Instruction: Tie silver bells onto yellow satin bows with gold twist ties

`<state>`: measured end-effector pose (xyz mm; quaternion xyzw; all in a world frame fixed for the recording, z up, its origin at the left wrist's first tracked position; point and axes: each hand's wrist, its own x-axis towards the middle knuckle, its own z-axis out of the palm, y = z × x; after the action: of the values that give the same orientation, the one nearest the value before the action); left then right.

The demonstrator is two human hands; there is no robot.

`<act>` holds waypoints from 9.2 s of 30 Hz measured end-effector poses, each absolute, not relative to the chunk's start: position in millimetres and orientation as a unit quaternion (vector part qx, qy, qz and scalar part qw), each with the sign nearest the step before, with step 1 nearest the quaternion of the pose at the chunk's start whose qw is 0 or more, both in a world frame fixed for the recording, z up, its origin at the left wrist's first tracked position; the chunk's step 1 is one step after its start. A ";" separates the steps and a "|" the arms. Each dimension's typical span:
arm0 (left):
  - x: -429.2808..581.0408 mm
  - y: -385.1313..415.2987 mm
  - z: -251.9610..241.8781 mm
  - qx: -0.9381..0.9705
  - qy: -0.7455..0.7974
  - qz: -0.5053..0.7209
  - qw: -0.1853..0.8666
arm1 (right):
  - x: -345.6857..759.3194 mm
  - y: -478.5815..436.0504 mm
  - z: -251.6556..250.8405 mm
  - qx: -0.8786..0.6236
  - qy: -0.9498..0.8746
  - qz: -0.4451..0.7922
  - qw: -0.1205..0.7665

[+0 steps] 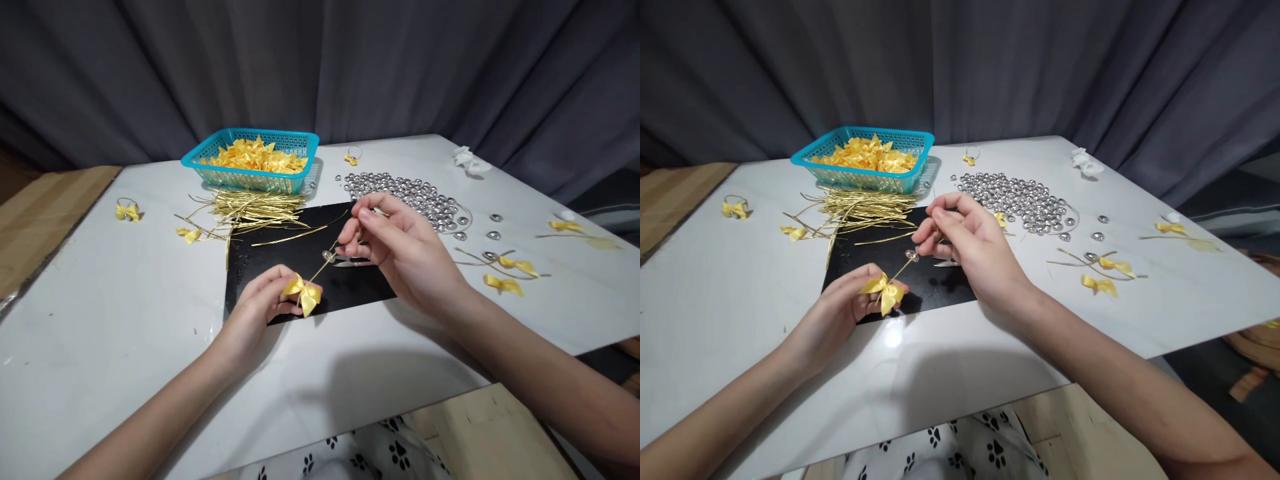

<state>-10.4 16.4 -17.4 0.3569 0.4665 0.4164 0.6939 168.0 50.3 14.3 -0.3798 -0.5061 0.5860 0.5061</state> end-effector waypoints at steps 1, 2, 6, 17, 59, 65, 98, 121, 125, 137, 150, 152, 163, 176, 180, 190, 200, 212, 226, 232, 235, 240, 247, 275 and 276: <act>-9.8 15.5 -17.6 0.374 0.469 0.404 0.690 | 169.4 51.3 15.2 -0.380 -0.515 0.589 0.494; -9.1 14.8 -17.7 0.390 0.473 0.393 0.686 | 170.9 52.2 16.4 -0.377 -0.530 0.593 0.475; -6.1 12.3 -17.4 0.437 0.484 0.366 0.664 | 175.5 54.3 23.4 -0.358 -0.600 0.581 0.417; -4.8 6.8 -13.4 0.374 0.415 0.425 0.712 | 163.7 54.3 7.6 -0.384 -0.587 0.614 0.362; 3.3 12.6 -33.1 0.723 0.602 0.262 0.215 | 159.6 48.1 8.0 -0.427 -0.481 0.646 0.411; -1.4 15.0 -32.8 0.727 0.575 0.261 0.269 | 163.3 52.8 6.4 -0.442 -0.518 0.594 0.428; -7.1 18.8 -20.3 0.306 0.424 0.507 0.685 | 157.6 33.1 -0.8 -0.264 -0.550 0.659 0.440; -7.3 20.6 -24.1 0.395 0.497 0.510 0.580 | 159.2 25.6 13.2 -0.322 -0.631 0.588 0.390; -9.9 21.3 -23.9 0.386 0.490 0.514 0.588 | 158.2 26.9 13.9 -0.336 -0.632 0.600 0.357; -8.1 11.9 -16.3 0.455 0.506 0.531 0.505 | 166.9 30.4 2.5 -0.353 -0.846 0.080 0.392; -3.8 6.3 -11.5 0.478 0.530 0.547 0.438 | 163.3 26.3 2.4 -0.321 -0.875 -0.078 0.355; -3.8 5.7 -11.0 0.480 0.531 0.545 0.437 | 162.6 26.4 2.5 -0.318 -0.875 -0.066 0.360; -2.1 5.2 -10.2 0.476 0.530 0.544 0.442 | 163.0 27.5 1.2 -0.313 -0.879 -0.062 0.354; -0.9 -1.0 -18.2 0.513 0.515 0.553 0.407 | 154.9 24.7 -16.3 -0.304 -0.866 -0.122 0.376; -1.2 -7.7 -21.2 0.551 0.499 0.559 0.368 | 151.6 19.9 -21.4 -0.340 -0.845 -0.102 0.400; -12.4 -2.1 -26.2 0.724 0.379 0.574 0.045 | 149.7 24.8 -19.8 -0.341 -0.828 0.068 0.440; -19.5 -3.3 -23.6 0.804 0.312 0.497 -0.099 | 150.6 22.9 -22.8 -0.320 -0.835 0.116 0.432; -31.7 -7.7 -6.4 0.908 0.223 0.303 -0.186 | 144.0 10.4 -27.4 -0.320 -0.784 0.167 0.505; -37.7 1.6 -15.1 0.872 0.212 0.378 -0.225 | 139.4 28.9 -14.2 -0.334 -0.521 0.673 0.405; -39.6 8.7 -19.1 0.866 0.198 0.398 -0.228 | 143.2 23.2 -10.1 -0.313 -0.597 0.589 0.446; -39.4 6.1 -22.6 0.873 0.195 0.392 -0.216 | 144.8 21.8 -11.3 -0.273 -0.626 0.582 0.442; -38.8 -1.3 -26.7 0.859 0.284 0.395 -0.158 | 145.1 26.6 -15.2 -0.248 -0.617 0.613 0.428; -48.1 6.0 -23.0 0.877 0.219 0.382 -0.194 | 142.6 29.0 -16.2 -0.240 -0.567 0.667 0.420; -25.3 14.3 -25.2 0.834 0.248 0.471 -0.143 | 147.3 28.2 -15.1 -0.349 -0.665 0.545 0.371; -25.9 14.5 -25.2 0.834 0.249 0.470 -0.147 | 146.5 28.5 -15.4 -0.346 -0.650 0.558 0.382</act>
<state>-25.9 14.5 -25.2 0.8341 0.2490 0.4697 -0.1470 146.5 28.5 -15.4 -0.3463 -0.6502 0.5576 0.3825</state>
